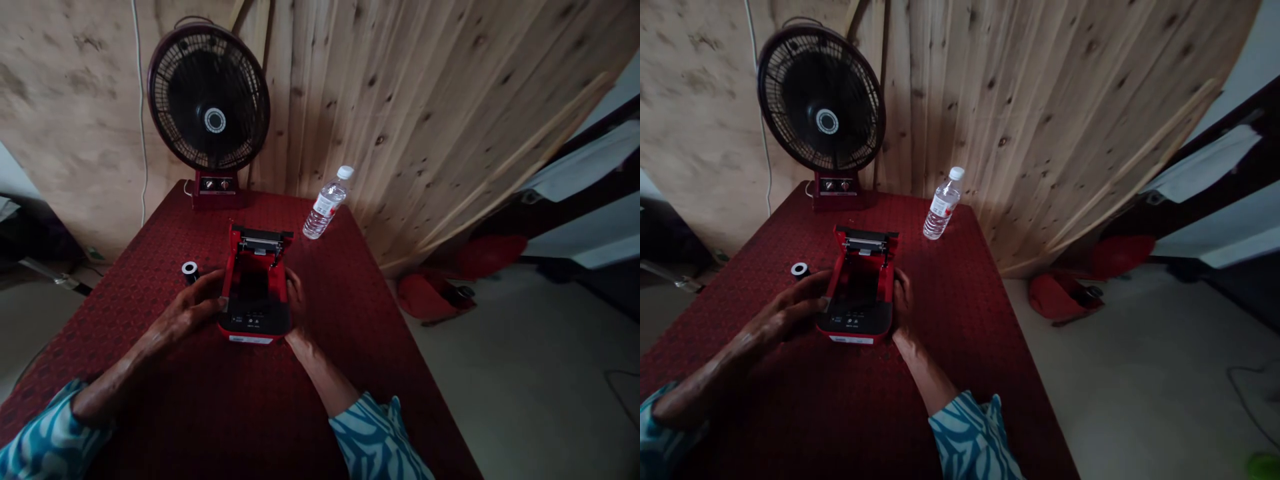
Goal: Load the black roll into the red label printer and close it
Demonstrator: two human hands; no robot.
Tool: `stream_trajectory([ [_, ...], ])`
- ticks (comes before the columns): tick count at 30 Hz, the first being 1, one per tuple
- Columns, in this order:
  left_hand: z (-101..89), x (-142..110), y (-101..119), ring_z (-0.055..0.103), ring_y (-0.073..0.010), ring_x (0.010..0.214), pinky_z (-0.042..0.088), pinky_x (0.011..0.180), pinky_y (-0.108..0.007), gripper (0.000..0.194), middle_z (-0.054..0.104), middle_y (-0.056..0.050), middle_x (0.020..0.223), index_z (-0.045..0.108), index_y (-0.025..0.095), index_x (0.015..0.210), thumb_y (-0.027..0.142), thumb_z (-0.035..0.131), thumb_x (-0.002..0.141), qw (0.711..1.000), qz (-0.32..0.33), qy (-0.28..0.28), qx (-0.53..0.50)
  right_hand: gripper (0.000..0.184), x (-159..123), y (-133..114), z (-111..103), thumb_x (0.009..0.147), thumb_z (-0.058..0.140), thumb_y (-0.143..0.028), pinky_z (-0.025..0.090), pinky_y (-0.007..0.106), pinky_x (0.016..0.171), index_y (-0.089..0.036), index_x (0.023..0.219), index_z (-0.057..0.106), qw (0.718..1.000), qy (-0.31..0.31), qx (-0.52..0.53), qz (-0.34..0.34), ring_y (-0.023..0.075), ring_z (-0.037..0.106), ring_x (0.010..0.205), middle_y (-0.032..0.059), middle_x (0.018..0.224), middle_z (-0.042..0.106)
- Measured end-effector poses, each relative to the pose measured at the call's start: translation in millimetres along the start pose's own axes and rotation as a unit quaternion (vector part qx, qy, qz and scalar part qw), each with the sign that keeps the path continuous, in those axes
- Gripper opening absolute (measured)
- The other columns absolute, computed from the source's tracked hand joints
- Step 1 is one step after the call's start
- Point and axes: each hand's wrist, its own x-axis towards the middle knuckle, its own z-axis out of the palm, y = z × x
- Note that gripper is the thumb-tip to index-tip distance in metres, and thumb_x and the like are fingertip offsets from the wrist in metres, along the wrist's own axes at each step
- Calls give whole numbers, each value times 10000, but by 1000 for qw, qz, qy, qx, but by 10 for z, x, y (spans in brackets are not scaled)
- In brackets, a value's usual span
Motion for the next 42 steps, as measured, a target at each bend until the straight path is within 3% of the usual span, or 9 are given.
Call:
stream_trajectory([
  [3, -68, 65, 122, 711, -256, 922, 569, 776, -346, 440, 738, -70, 1101, 641, 242, 1235, 465, 558, 865, 980, 111, 34, 162, 382, 6, 9, -7, 784, 561, -475, 457, 387, 941, -232, 1064, 656, 1000, -7, 0, -8, 224, 612, 1074, 54, 1130, 705],
  [6, -52, 255, 313, 693, -208, 989, 543, 849, -306, 331, 728, -37, 1134, 687, 255, 1135, 340, 441, 930, 913, 213, 1, 349, 390, 15, 27, -30, 809, 551, -475, 450, 395, 971, -234, 1097, 655, 1000, -24, -5, -15, 230, 605, 1112, 57, 1160, 689],
  [9, 91, 503, 475, 689, -192, 1035, 526, 887, -298, 371, 728, -44, 1165, 654, 236, 1203, 189, 398, 939, 812, 203, -70, 543, 392, 20, 42, -52, 825, 545, -476, 447, 401, 988, -242, 1121, 652, 999, -30, -14, -17, 232, 603, 1124, 53, 1178, 680],
  [12, 277, 685, 551, 684, -257, 1067, 482, 972, -402, 338, 737, -103, 1139, 691, 199, 1154, 125, 471, 908, 728, 161, -115, 657, 394, 19, 41, -66, 830, 548, -474, 434, 404, 1012, -247, 1136, 650, 999, -41, -19, -17, 232, 594, 1144, 49, 1191, 675],
  [17, 418, 778, 585, 670, -306, 1087, 473, 968, -443, 261, 735, -148, 1104, 717, 183, 1049, 114, 559, 853, 693, 147, -130, 693, 381, 17, 37, -68, 846, 532, -460, 448, 397, 998, -262, 1150, 647, 998, -59, -11, -22, 228, 593, 1149, 46, 1206, 673],
  [23, 433, 813, 631, 700, -283, 1000, 546, 764, -347, 308, 728, -127, 1113, 654, 206, 1130, 123, 544, 855, 689, 120, -146, 700, 385, 20, 8, -55, 825, 543, -473, 424, 407, 1026, -248, 1119, 654, 998, -47, -19, -23, 230, 586, 1153, 57, 1192, 669],
  [33, 290, 602, 624, 638, -278, 1111, 541, 863, -362, 387, 638, -117, 1256, 623, 208, 1236, 159, 598, 853, 719, 227, -169, 635, 372, 0, -16, -36, 812, 562, -458, 448, 377, 983, -247, 1102, 661, 999, -33, -11, 0, 215, 604, 1108, 41, 1171, 686],
  [37, 13, 432, 675, 664, -235, 1000, 538, 811, -326, 355, 653, -84, 1179, 621, 226, 1226, 222, 589, 872, 766, 306, -148, 546, 398, 9, 20, -28, 799, 577, -474, 482, 370, 913, -243, 1113, 656, 999, -28, 8, 17, 216, 623, 1055, 43, 1153, 696],
  [42, -516, 423, 830, 660, -182, 854, 526, 784, -298, 296, 702, -23, 969, 645, 218, 1078, 366, 636, 821, 861, 304, 30, 407, 399, 3, -28, -23, 769, 599, -466, 497, 356, 864, -232, 1086, 662, 999, -15, 0, 39, 219, 631, 1026, 42, 1139, 705],
])
